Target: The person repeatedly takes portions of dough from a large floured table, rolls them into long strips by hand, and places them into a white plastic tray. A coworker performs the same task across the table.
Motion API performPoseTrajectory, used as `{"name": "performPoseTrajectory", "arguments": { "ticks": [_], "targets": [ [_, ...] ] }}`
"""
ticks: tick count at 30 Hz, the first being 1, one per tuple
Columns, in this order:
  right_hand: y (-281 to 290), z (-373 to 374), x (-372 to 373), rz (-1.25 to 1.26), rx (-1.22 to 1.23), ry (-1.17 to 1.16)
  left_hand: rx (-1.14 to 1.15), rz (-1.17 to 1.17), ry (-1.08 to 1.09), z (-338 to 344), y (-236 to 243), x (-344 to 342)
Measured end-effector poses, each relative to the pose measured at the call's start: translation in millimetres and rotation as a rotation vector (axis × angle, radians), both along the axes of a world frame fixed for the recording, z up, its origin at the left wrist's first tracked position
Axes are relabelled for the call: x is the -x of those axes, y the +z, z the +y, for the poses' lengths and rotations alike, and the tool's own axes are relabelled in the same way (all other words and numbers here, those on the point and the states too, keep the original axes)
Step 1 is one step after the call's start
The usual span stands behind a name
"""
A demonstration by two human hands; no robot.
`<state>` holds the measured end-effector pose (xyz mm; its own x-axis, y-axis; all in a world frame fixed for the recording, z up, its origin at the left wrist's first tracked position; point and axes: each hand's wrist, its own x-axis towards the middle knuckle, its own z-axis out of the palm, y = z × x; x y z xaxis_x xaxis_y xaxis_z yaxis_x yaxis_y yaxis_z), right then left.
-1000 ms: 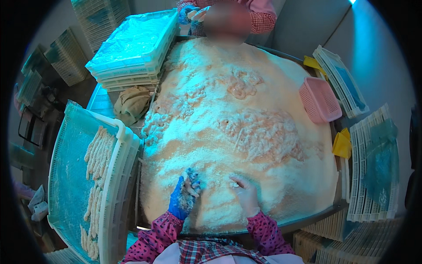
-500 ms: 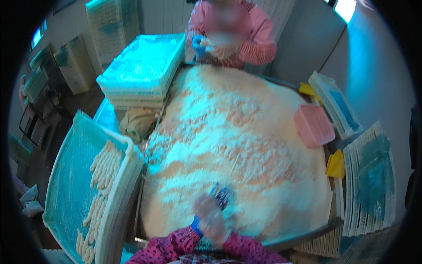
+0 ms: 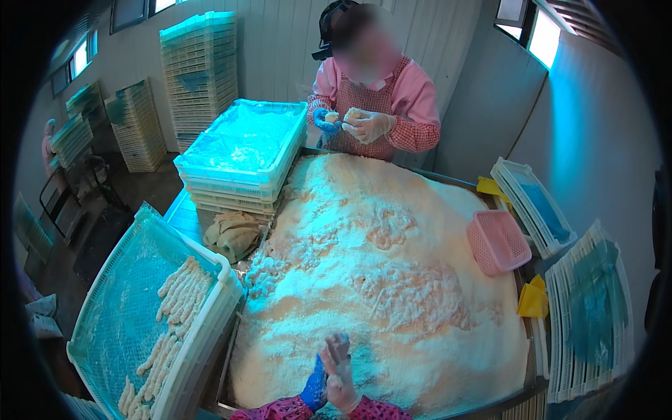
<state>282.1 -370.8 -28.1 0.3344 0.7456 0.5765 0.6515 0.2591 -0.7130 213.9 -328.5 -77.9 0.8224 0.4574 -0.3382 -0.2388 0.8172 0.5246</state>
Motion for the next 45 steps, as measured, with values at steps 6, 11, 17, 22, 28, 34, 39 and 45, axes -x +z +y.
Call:
{"name": "performPoseTrajectory", "arguments": {
  "ticks": [6, 11, 17, 22, 28, 34, 39, 45],
  "targets": [
    [-8.4, -14.3, -35.9, 0.205, 0.256, -0.095, -0.891, 0.584, 0.054, 57.6, -10.6, 12.7],
    [-52.4, -63.4, -63.3, -0.307, 0.543, -0.190, -1.884, 0.748, -0.159, 56.4, -44.2, 26.4],
    [-22.1, -45.7, -44.9, -0.076, 0.270, -0.369, -0.517, 0.357, -0.133, 32.2, -28.2, 3.9],
    [-6.3, -17.5, -12.5, -0.097, 0.190, -0.345, 0.032, -0.489, 0.514, -50.6, 13.4, -52.6],
    [-10.4, -20.5, 14.1, -0.062, 0.170, 0.064, -0.150, -0.496, 0.510, -42.0, 15.1, -43.4],
    [-22.1, -19.8, 0.3, 0.083, 0.048, 0.046, 0.040, 0.092, 0.075, -8.1, -14.2, -0.8],
    [-8.4, -42.4, -95.9, 0.073, 0.315, -0.548, 0.207, 0.236, 0.188, 13.0, -18.0, 25.4],
    [-7.3, -11.0, -172.2, -0.435, 0.521, -0.634, 0.347, 0.010, 0.211, 32.5, 10.5, 69.7]
  ]
}}
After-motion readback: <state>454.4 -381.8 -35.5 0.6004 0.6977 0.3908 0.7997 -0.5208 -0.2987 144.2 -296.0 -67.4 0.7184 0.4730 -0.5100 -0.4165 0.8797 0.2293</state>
